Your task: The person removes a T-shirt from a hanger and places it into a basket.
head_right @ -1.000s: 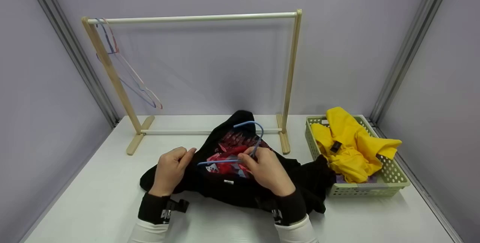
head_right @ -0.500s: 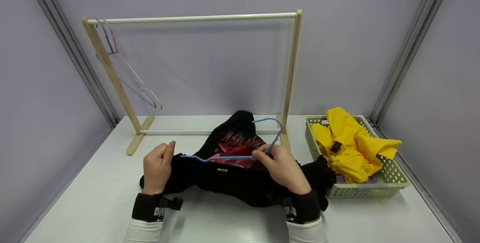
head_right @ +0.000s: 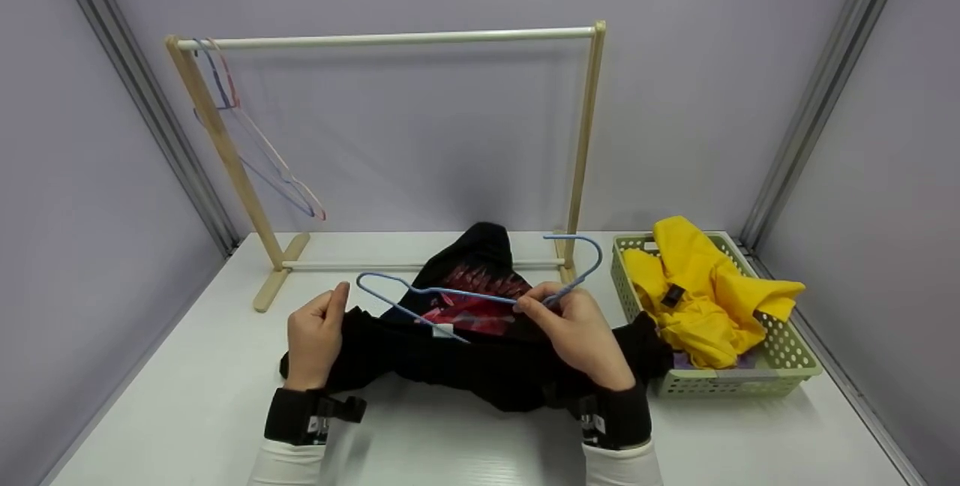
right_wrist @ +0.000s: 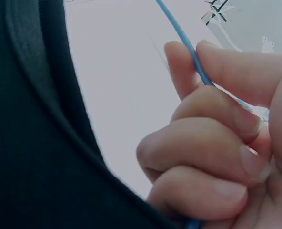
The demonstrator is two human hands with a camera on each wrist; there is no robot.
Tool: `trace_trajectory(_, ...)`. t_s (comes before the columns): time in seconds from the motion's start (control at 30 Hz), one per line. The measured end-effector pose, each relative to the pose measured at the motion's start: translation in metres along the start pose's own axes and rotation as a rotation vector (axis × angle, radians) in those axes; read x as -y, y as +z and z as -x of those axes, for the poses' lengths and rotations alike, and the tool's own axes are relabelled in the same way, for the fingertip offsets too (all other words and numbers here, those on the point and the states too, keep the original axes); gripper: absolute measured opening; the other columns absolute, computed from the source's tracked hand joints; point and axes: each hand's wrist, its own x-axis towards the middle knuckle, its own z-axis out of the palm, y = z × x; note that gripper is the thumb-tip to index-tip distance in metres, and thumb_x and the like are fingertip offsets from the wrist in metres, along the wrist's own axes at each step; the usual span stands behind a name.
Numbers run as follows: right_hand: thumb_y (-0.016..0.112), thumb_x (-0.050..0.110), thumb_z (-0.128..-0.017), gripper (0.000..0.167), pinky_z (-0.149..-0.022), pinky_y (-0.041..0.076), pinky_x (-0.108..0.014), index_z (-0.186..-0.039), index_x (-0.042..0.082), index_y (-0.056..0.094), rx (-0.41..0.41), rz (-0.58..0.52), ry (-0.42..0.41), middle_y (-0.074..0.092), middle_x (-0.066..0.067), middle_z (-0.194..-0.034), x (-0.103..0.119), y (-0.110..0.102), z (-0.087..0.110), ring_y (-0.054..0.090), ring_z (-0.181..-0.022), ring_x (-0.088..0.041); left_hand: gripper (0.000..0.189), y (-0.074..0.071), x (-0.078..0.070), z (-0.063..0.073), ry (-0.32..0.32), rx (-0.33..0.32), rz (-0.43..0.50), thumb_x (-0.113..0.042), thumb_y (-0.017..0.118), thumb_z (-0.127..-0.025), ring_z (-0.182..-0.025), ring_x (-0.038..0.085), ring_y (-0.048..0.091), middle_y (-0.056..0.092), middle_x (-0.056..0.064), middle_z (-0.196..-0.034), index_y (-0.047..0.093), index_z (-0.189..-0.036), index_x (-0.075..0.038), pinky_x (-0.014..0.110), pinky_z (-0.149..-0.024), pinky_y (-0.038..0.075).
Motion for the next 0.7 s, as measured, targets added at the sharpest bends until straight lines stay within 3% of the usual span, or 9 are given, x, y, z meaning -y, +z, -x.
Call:
trace_trajectory(0.13, 0.059, 0.009, -0.104, 0.016, -0.05, 0.03, -0.028, -0.1, -0.004, 0.067, -0.051, -0.128, 0.004, 0.039, 0.007, -0.062, 0.0028, -0.0001, 0.0022, 0.032, -0.052, -0.007, 0.059, -0.0001, -0.0016, 0.0017, -0.048, 0.022, -0.001, -0.015, 0.065, -0.101, -0.052, -0.002, 0.014, 0.021, -0.014, -0.056, 0.028, -0.055, -0.009, 0.019, -0.052, 0.013)
trace_trajectory(0.37, 0.054, 0.004, -0.106, 0.019, -0.047, 0.021, -0.035, -0.098, -0.012, 0.062, -0.143, -0.272, -0.006, 0.033, 0.002, -0.058, 0.0045, 0.003, 0.0032, 0.024, -0.049, -0.016, 0.061, -0.0004, -0.0015, 0.0041, -0.117, 0.055, 0.013, -0.022, 0.059, -0.104, -0.05, -0.001, 0.014, 0.021, -0.013, -0.055, 0.027, -0.054, -0.01, 0.019, -0.051, 0.012)
trace_trajectory(0.53, 0.053, 0.003, -0.106, 0.019, -0.051, 0.015, -0.037, -0.096, -0.011, 0.061, -0.169, -0.426, -0.088, 0.028, -0.005, -0.06, 0.0016, 0.0037, 0.0025, 0.019, -0.054, -0.024, 0.061, 0.0, -0.0019, 0.0046, -0.136, 0.079, 0.017, -0.023, 0.059, -0.105, -0.05, -0.001, 0.015, 0.022, -0.013, -0.055, 0.027, -0.055, -0.012, 0.02, -0.051, 0.014)
trace_trajectory(0.7, 0.049, 0.004, -0.108, 0.019, -0.052, 0.012, -0.036, -0.097, -0.001, 0.064, -0.163, -0.551, -0.192, 0.029, -0.005, -0.063, -0.0018, 0.0013, 0.0027, 0.02, -0.055, -0.022, 0.06, 0.001, -0.0015, 0.0049, -0.135, 0.101, 0.002, -0.023, 0.058, -0.106, -0.049, -0.001, 0.015, 0.021, -0.013, -0.055, 0.027, -0.055, -0.014, 0.021, -0.051, 0.015)
